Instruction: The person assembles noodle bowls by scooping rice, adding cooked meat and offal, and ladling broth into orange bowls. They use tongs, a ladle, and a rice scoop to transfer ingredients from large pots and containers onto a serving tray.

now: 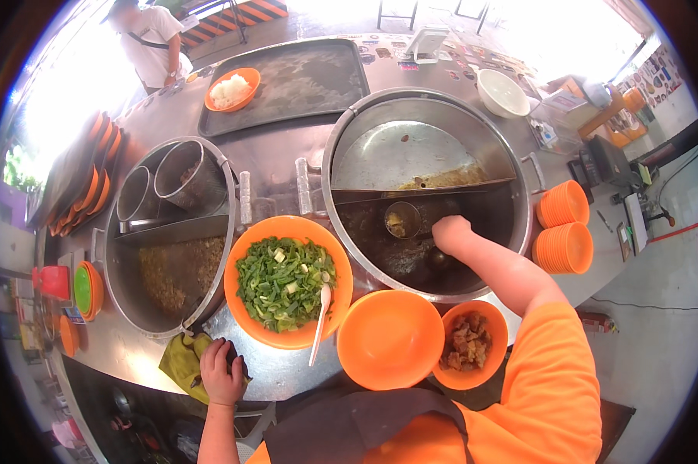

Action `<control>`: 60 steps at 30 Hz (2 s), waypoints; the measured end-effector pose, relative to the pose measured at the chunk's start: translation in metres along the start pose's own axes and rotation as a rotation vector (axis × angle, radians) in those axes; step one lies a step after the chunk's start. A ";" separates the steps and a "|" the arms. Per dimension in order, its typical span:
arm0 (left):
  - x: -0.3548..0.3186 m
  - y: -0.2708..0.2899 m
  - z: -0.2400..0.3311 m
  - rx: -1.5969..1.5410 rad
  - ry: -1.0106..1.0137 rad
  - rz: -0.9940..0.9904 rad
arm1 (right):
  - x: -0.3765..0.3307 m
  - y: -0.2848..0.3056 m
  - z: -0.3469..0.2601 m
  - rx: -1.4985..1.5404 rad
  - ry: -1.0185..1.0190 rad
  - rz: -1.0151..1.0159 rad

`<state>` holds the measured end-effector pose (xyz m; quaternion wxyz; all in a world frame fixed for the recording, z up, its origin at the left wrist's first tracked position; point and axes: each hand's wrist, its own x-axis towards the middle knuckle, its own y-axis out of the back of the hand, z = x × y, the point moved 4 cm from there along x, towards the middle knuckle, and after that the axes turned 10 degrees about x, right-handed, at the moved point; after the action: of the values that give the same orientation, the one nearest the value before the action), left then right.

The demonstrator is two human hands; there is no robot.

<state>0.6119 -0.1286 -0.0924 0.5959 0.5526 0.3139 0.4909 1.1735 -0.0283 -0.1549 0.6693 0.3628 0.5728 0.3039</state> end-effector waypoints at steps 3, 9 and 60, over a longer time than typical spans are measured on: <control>-0.005 -0.001 -0.002 0.045 -0.002 0.057 | -0.001 0.006 -0.002 -0.011 0.003 -0.024; -0.013 -0.001 -0.008 0.150 -0.048 0.207 | 0.004 0.003 -0.011 -0.088 0.084 -0.067; -0.007 0.001 -0.009 0.235 -0.020 0.204 | 0.009 -0.011 0.030 0.074 -0.082 0.050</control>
<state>0.6014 -0.1322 -0.0946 0.4773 0.6524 0.3053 0.5033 1.2045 -0.0310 -0.1672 0.6706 0.4135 0.5464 0.2842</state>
